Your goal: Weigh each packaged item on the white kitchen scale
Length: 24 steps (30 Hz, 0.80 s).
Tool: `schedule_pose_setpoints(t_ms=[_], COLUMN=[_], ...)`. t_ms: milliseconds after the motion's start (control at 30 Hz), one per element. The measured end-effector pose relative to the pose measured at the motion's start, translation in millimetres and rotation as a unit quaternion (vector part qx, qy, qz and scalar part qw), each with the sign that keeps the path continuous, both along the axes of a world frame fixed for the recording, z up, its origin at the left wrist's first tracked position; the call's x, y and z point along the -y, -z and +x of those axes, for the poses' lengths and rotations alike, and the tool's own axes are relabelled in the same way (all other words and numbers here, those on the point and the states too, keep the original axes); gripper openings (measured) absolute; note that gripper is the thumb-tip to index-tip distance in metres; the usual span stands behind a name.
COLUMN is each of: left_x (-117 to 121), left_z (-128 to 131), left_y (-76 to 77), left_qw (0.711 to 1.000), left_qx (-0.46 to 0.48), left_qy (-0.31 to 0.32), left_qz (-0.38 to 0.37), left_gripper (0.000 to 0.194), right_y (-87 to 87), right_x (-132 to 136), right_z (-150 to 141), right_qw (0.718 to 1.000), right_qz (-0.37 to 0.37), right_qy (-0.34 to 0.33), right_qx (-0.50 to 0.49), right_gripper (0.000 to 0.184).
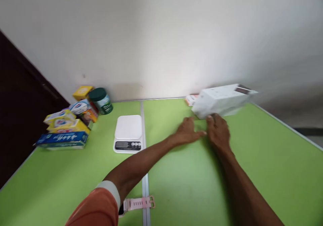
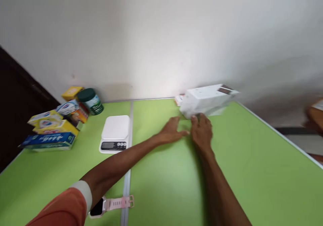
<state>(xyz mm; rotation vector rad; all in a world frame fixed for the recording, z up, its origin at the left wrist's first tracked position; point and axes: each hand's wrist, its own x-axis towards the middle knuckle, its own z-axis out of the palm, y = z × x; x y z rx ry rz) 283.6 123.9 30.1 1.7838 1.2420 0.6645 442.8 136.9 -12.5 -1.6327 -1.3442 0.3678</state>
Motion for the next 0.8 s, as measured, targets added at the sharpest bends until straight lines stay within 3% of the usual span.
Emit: schedule_pose_setpoints(t_ms=[167, 267, 400, 500, 567, 667, 733, 800], left_x=[64, 110, 164, 196, 214, 234, 242, 246], left_z=[-50, -91, -158, -218, -265, -341, -393, -441], left_y=[-12.3, -25.1, -36.8, -45.8, -54.4, -67.0, -69.7, -65.5], left_qw=[0.997, 0.996, 0.99, 0.966, 0.924, 0.812, 0.741, 0.694], left_qx=[0.006, 0.048, 0.129, 0.142, 0.112, 0.016, -0.021, -0.026], left_qy=[0.049, 0.033, -0.057, -0.175, -0.274, -0.454, -0.561, -0.636], left_qz=[-0.053, -0.06, -0.002, 0.126, 0.241, 0.367, 0.368, 0.337], left_gripper=[0.103, 0.1, 0.084, 0.061, 0.051, 0.055, 0.067, 0.073], right_y=[-7.2, -16.3, -37.8, -59.9, -73.1, -82.1, -78.0, -67.1], right_x=[69, 126, 173, 184, 187, 187, 185, 179], right_z=[-35, -72, -127, -171, -206, -268, -312, -354], right_qw=[0.996, 0.978, 0.968, 0.952, 0.926, 0.876, 0.85, 0.834], right_qz=[-0.035, -0.077, -0.028, 0.008, 0.023, 0.031, 0.018, -0.007], right_qy=[-0.038, -0.086, -0.167, -0.261, -0.347, -0.463, -0.513, -0.537], right_qx=[-0.07, -0.176, -0.188, -0.158, -0.147, -0.129, -0.122, -0.125], right_gripper=[0.075, 0.073, 0.069, 0.059, 0.054, 0.052, 0.057, 0.067])
